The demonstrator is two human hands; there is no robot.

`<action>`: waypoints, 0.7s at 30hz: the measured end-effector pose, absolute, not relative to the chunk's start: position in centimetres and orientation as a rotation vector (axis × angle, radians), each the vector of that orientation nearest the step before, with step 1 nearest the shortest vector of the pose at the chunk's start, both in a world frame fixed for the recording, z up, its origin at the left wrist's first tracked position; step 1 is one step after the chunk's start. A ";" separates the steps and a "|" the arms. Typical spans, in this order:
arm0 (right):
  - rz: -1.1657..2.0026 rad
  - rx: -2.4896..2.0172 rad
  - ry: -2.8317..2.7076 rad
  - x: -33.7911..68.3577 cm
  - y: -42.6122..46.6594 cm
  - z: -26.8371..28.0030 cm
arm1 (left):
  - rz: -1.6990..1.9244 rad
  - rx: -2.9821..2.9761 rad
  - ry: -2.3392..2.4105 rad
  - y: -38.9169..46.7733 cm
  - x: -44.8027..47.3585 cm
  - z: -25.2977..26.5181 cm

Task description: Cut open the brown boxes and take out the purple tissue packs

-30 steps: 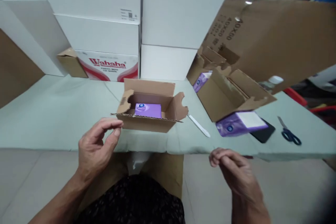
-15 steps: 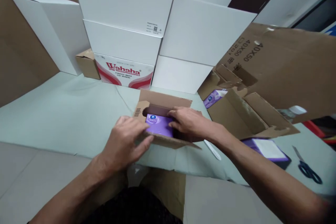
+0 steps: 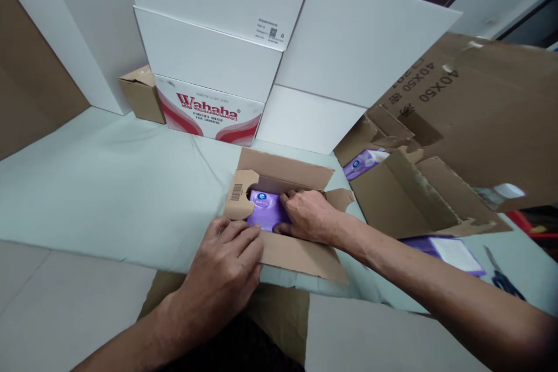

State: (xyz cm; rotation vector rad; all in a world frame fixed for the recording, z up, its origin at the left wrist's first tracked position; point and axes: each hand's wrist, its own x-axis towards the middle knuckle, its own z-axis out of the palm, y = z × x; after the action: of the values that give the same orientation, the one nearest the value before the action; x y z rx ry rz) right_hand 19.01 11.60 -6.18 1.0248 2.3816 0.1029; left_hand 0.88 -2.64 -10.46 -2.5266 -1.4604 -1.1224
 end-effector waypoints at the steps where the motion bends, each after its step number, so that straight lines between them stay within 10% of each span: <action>1: 0.104 1.092 2.353 19.1 11.6 -6.2 | -1.090 -2.543 -1.455 -2.6 0.9 -10.4; 21: -1.206 1.953 2.456 22.0 11.5 -8.8 | -1.168 -2.524 -1.626 -1.6 0.8 -13.2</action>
State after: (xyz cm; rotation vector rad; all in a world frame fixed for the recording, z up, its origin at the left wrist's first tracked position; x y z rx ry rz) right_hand 21.95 11.54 -8.81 1.9534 2.4558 -1.2058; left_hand 0.82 -1.56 -13.23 -2.5245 -1.6259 -1.1684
